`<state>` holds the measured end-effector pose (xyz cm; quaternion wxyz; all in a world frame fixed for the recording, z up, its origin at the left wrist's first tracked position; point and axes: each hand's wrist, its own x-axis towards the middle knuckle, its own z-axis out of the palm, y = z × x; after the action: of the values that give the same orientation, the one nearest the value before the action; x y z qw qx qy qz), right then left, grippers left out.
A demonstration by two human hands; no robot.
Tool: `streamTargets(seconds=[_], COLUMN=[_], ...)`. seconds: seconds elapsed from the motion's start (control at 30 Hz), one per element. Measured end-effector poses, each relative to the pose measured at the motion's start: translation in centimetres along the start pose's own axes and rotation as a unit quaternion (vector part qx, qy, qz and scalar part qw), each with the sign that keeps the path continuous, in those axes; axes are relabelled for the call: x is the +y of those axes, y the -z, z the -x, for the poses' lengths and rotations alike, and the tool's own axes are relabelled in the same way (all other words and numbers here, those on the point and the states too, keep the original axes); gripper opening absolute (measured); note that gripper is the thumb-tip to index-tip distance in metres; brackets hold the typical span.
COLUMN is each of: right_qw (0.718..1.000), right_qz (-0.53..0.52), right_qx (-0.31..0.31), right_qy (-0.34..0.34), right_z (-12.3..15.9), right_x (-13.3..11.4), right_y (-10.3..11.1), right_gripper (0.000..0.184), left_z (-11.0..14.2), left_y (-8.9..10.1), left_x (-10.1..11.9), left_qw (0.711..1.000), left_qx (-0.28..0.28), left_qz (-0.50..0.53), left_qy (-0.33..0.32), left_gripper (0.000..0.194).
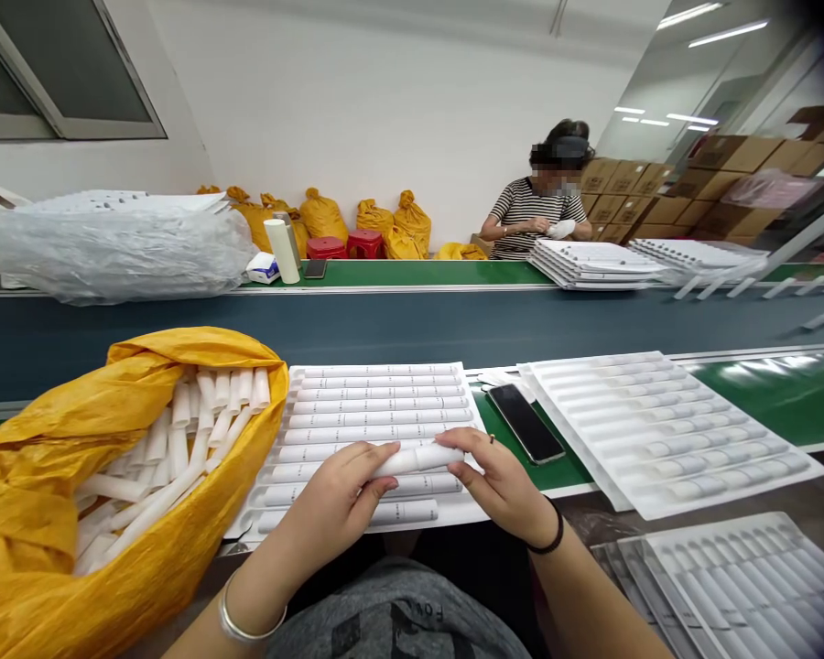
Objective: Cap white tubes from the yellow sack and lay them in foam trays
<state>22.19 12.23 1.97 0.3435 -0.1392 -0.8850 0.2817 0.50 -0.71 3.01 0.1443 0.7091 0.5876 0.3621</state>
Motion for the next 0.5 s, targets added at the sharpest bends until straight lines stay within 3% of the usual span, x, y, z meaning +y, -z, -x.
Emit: streamTargets(seconds=[0.17,0.5], right_qw=[1.000,0.998], right_qz=[-0.007,-0.046], right_qx=[0.000,0.021], right_qy=[-0.016,-0.028], right_z=[0.1,1.0], right_x=[0.1,-1.1], right_y=[-0.4,-1.1], right_gripper=[0.028,0.027], left_z=[-0.3,-0.2], left_y=[-0.9,-2.9], left_x=[0.1,0.2], left_qw=[0.997,0.988], left_qx=[0.046,0.064], left_qz=[-0.036,-0.064], left_qy=[-0.054,-0.125], left_gripper=[0.037,0.047])
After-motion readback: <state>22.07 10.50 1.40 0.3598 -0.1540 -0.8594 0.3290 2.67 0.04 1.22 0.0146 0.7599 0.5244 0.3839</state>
